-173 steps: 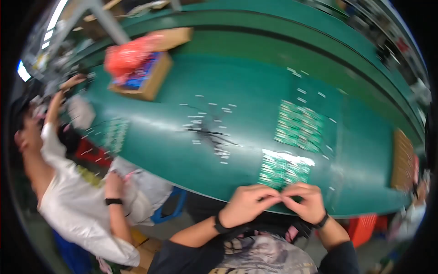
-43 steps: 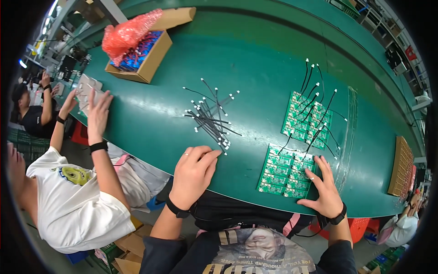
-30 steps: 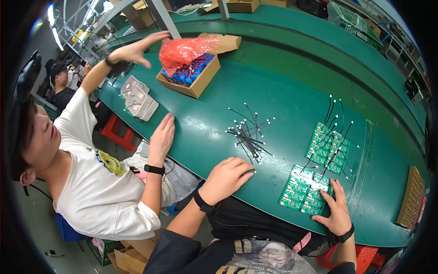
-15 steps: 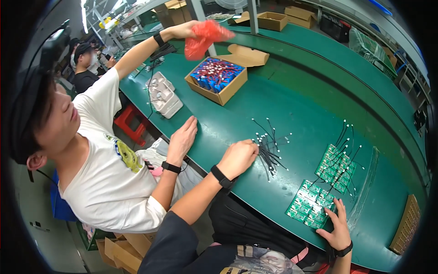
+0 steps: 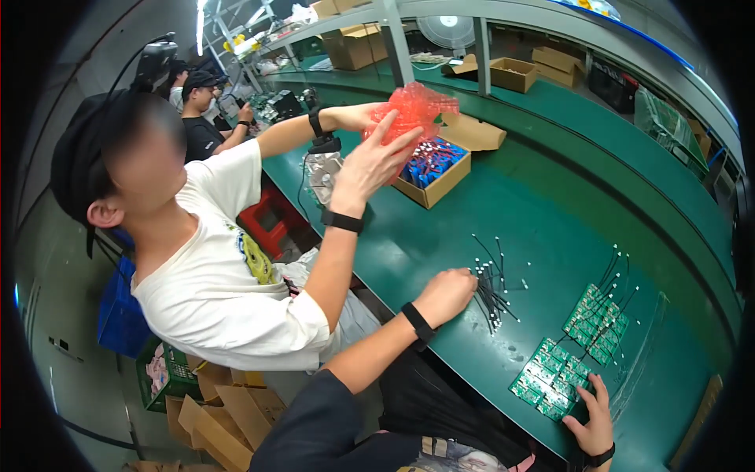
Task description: The person picks up wires from a pile and inserts them into circuit boards, repeating this process several times. They then pick up a stack of circuit boards and place it on the table before continuing to insert more wires.
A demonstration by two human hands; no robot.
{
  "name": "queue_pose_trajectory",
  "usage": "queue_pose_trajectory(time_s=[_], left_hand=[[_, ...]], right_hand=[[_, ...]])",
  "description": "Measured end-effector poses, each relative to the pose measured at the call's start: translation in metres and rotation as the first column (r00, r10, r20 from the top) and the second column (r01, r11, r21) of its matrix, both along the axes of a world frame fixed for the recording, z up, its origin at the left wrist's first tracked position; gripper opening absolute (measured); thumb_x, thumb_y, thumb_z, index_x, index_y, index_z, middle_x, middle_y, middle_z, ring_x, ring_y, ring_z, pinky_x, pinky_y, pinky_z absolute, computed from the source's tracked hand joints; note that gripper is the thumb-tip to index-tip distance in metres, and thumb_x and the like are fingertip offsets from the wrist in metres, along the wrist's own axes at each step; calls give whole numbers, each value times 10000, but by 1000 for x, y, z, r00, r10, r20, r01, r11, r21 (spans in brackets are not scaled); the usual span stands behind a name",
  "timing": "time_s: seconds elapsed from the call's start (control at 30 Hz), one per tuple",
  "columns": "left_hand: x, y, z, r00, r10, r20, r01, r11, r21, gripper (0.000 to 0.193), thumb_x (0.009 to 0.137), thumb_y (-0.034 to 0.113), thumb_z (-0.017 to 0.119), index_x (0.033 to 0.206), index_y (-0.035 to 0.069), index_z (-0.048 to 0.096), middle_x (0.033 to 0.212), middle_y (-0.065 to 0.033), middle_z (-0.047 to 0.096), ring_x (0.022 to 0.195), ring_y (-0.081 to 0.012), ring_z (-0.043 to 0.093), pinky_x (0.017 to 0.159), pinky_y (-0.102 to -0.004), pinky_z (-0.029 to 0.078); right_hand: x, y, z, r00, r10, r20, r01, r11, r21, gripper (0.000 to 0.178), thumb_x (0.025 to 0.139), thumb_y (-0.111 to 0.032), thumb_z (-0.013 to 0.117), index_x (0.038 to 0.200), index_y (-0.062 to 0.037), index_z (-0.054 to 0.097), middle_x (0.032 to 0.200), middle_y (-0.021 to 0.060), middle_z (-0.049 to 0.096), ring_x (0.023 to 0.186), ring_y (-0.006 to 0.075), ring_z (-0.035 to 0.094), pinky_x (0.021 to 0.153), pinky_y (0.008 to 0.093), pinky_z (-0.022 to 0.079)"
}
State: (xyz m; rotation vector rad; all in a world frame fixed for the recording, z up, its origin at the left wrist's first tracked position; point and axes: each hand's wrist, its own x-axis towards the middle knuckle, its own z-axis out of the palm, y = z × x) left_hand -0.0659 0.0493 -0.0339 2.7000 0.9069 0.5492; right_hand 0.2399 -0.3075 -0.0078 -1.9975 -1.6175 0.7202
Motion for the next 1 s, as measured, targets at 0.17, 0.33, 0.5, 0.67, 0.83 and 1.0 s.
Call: queue_pose_trajectory(time_s=[0.17,0.33,0.5,0.67,0.83,1.0], left_hand=[[8,-2,-1,999,31,41,-30,999,-10,60,890,78,664,877,23,682,890,-134,673,854,-364,683,762,-478,562],[15,-8,32,982,95,163,-85,994,-69,61,892,61,664,845,23,668,873,-130,680,821,-359,687,726,-466,561],[20,-2,53,939,46,342,-48,999,-4,26,881,43,685,865,24,685,867,-127,691,798,-339,692,709,-440,567],[19,-6,68,890,-56,453,24,997,77,86,857,28,724,943,33,730,880,-109,706,804,-309,702,719,-405,582],[15,-10,51,917,-227,328,177,968,177,131,842,17,738,970,41,751,901,-87,713,837,-288,709,746,-385,589],[16,-15,67,847,-202,491,104,970,221,145,828,10,743,967,48,758,937,-76,723,872,-274,713,766,-386,590]], right_hand=[[-1,-3,6,1000,-3,18,2,999,47,640,778,-131,830,1373,-42,616,1621,218,401,1527,427,333,1232,489,306],[19,-11,-30,1000,27,6,-27,997,68,649,756,-179,857,1347,-37,630,1631,245,373,1528,467,302,1236,541,270],[2,-3,1,992,88,93,-96,991,92,530,931,-111,754,1431,-58,585,1630,230,388,1485,421,387,1220,469,325],[25,-13,-42,999,-4,-49,7,998,55,642,692,-201,860,1277,-25,665,1633,259,368,1545,495,266,1242,575,241],[14,-7,-21,1000,21,-16,-20,998,55,584,779,-162,813,1324,-42,642,1633,248,375,1531,473,298,1238,538,262],[14,-9,-13,999,23,36,-26,996,86,585,809,-137,806,1359,-49,628,1619,216,407,1529,429,331,1235,494,298]])
